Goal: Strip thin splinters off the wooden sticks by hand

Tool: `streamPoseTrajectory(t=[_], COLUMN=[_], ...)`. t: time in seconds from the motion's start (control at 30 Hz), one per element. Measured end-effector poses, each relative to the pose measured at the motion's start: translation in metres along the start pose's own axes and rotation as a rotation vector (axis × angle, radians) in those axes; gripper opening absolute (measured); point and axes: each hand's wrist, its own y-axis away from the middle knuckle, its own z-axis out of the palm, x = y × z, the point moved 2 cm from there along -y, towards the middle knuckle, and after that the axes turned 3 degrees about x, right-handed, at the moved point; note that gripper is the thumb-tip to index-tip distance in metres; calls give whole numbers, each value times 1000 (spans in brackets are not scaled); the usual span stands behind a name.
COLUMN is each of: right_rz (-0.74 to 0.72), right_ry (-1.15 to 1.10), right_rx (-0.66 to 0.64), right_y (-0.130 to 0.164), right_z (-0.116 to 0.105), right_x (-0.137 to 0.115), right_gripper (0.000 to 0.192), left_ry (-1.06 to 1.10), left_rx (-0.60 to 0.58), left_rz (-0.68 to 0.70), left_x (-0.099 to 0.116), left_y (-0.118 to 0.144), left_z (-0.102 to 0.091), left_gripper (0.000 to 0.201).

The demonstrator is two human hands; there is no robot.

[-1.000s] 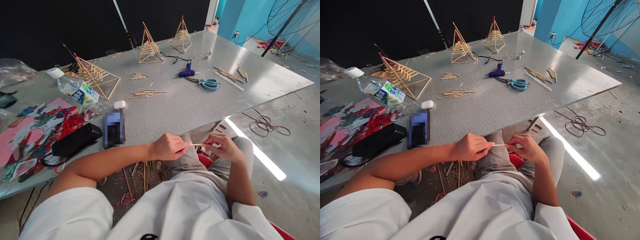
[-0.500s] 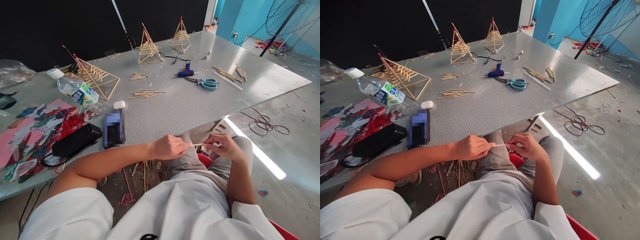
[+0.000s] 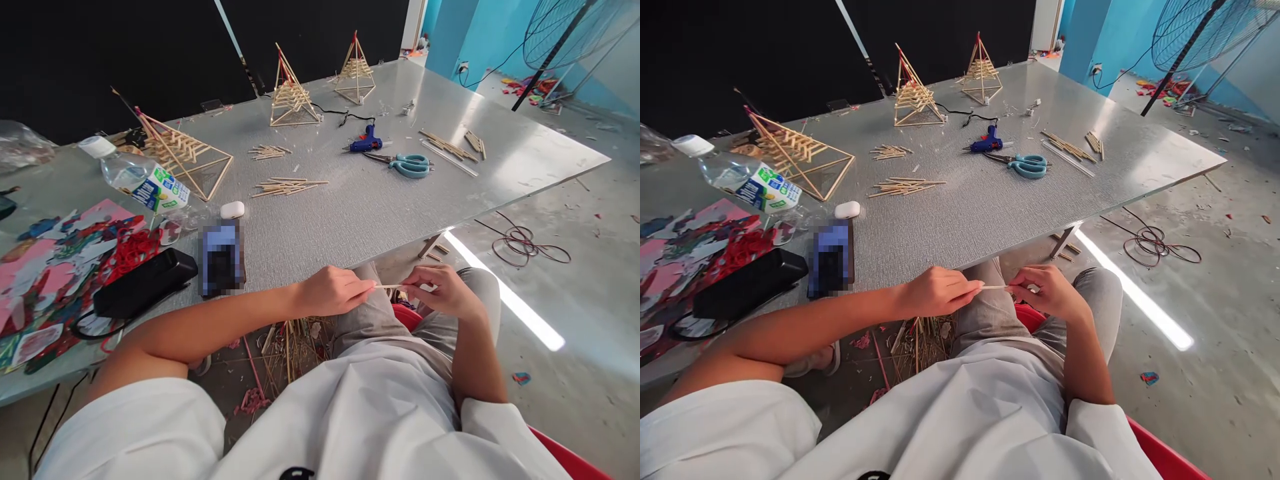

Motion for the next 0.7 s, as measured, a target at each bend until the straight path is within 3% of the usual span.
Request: streamPoseTrajectory(t=[0.17, 0.37, 0.47, 0.7], right_rz=[14, 90, 73, 90], right_ry=[-47, -113, -96, -127], right_rx=[-9, -95, -65, 21], right_y=[-2, 3, 5, 11], right_z=[4, -1, -5, -16], right_x=[-1, 9, 7, 0], right_gripper=[20, 26, 28, 32], left_ry=[110, 281, 401, 650], left_rx=[-4, -173, -232, -89], left_rz=[-73, -119, -211, -445], left_x=[-2, -6, -7, -9], left_y=[-5, -6, -9, -17], left_z=[-7, -7, -12, -20], left_gripper=[28, 30, 28, 24])
